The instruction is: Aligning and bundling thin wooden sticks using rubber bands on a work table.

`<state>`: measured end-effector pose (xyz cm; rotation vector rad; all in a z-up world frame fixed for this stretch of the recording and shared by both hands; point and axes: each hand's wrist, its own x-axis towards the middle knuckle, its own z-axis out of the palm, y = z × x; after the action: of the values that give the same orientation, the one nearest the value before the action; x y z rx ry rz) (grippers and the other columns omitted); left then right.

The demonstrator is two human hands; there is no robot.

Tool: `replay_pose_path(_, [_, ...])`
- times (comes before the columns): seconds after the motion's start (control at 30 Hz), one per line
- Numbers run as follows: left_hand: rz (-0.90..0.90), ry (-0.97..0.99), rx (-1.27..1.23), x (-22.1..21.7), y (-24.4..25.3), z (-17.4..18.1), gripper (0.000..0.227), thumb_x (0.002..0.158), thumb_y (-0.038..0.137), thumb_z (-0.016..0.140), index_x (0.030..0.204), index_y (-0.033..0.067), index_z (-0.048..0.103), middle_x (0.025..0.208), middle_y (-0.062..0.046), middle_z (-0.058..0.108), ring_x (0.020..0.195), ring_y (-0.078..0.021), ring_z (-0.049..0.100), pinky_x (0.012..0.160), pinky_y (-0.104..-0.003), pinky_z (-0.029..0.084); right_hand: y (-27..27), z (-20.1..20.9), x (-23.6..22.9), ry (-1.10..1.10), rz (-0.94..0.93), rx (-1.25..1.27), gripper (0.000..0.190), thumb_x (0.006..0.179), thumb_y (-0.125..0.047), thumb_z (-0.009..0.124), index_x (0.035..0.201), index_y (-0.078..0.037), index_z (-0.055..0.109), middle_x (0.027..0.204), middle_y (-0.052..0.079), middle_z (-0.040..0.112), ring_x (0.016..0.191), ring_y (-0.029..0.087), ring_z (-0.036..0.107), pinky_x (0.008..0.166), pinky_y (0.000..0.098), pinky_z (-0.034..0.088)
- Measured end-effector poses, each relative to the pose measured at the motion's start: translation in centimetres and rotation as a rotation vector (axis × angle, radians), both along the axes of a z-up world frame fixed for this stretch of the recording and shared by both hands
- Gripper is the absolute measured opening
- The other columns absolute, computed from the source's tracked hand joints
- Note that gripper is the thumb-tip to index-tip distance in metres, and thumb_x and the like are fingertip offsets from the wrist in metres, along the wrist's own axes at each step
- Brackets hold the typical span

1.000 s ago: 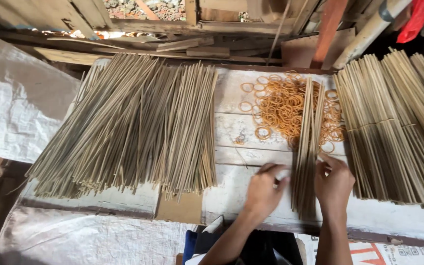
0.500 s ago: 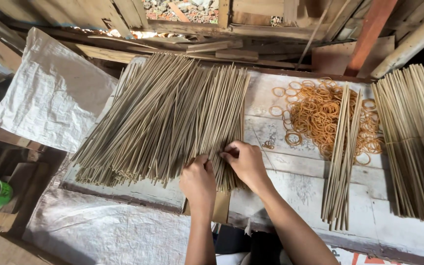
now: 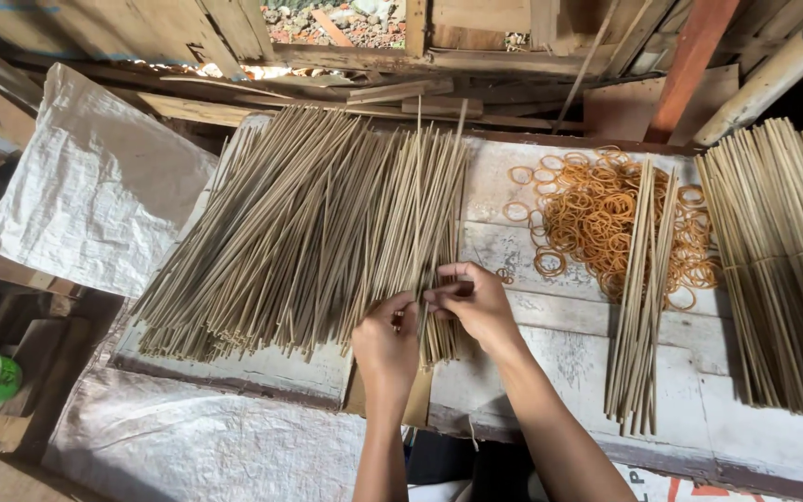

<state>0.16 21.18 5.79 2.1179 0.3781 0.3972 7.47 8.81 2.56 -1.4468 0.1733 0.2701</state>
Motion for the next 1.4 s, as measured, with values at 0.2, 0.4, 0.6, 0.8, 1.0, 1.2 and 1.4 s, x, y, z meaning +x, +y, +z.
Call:
replay_pose_path(0.2, [-0.288, -0.091, -0.390, 1.1, -5.2, 0.3, 0.019, 0.082, 0.004, 0.080, 0.101, 0.0069, 0.082, 0.086, -0.014, 0.081, 0.077, -0.0294, 0.080, 0.059, -0.034, 0.065, -7.8, 0.0, -2.0, -0.046, -0.091, -0.041, 0.032, 0.085, 0.004, 0.079, 0.117, 0.004, 0.075, 0.098, 0.026, 0.075, 0.079, 0.027, 0.076, 0.072, 0.0391, 0.066])
replay_pose_path(0.4, [-0.572, -0.098, -0.553, 1.7, -15.6, -6.5, 0.033, 0.076, 0.002, 0.088, 0.108, 0.0025, 0.079, 0.087, -0.014, 0.079, 0.077, -0.0256, 0.078, 0.062, -0.033, 0.065, -19.0, -1.7, -5.8, -0.074, -0.300, -0.150, 0.033, 0.084, 0.013, 0.075, 0.117, 0.011, 0.072, 0.098, 0.036, 0.070, 0.079, 0.034, 0.073, 0.072, 0.0480, 0.065])
replay_pose_path(0.6, [-0.642, 0.073, -0.440, 0.7, -22.1, -7.1, 0.028, 0.082, 0.002, 0.082, 0.109, -0.0012, 0.077, 0.090, -0.015, 0.078, 0.086, -0.0287, 0.078, 0.071, -0.032, 0.065, -24.7, -3.3, -8.1, 0.069, -0.384, -0.869, 0.029, 0.077, -0.025, 0.090, 0.104, -0.034, 0.085, 0.082, -0.004, 0.081, 0.083, 0.025, 0.078, 0.080, 0.0383, 0.062])
replay_pose_path(0.8, [-0.659, 0.134, -0.287, 0.8, -23.2, -7.9, 0.028, 0.083, 0.018, 0.076, 0.110, 0.0093, 0.080, 0.093, -0.002, 0.080, 0.081, -0.0122, 0.077, 0.082, -0.024, 0.060, -24.1, -1.3, -9.0, 0.072, -0.400, -0.814, 0.027, 0.083, -0.020, 0.082, 0.109, -0.020, 0.084, 0.095, 0.002, 0.084, 0.095, 0.009, 0.077, 0.091, 0.0237, 0.053])
replay_pose_path(1.0, [-0.596, 0.176, -0.217, 0.7, -18.3, -4.3, 0.030, 0.087, 0.028, 0.077, 0.116, 0.0175, 0.078, 0.106, 0.000, 0.081, 0.098, -0.0130, 0.077, 0.096, -0.024, 0.056, -22.5, -0.4, -8.8, -0.176, -0.374, -0.945, 0.027, 0.082, -0.031, 0.083, 0.107, -0.020, 0.082, 0.100, 0.002, 0.082, 0.093, 0.017, 0.076, 0.092, 0.0304, 0.051])
replay_pose_path(1.2, [-0.030, -0.110, 0.273, 1.6, -7.0, -2.3, 0.013, 0.080, 0.020, 0.081, 0.093, 0.0214, 0.081, 0.080, -0.006, 0.079, 0.071, -0.0331, 0.076, 0.060, -0.050, 0.059, -14.2, 0.6, -5.4, -0.410, -0.174, -0.662, 0.012, 0.081, -0.011, 0.084, 0.092, -0.014, 0.085, 0.084, 0.013, 0.081, 0.082, 0.032, 0.078, 0.073, 0.0407, 0.063])
replay_pose_path(1.4, [0.220, 0.010, 0.356, 2.3, 2.0, -7.0, 0.011, 0.085, 0.016, 0.078, 0.094, 0.0213, 0.081, 0.077, -0.001, 0.078, 0.070, -0.0303, 0.076, 0.066, -0.045, 0.061, -3.8, 1.4, -1.8, -0.434, 0.164, -0.621, 0.014, 0.083, -0.014, 0.080, 0.096, -0.010, 0.084, 0.089, 0.019, 0.080, 0.091, 0.040, 0.075, 0.078, 0.0439, 0.064])
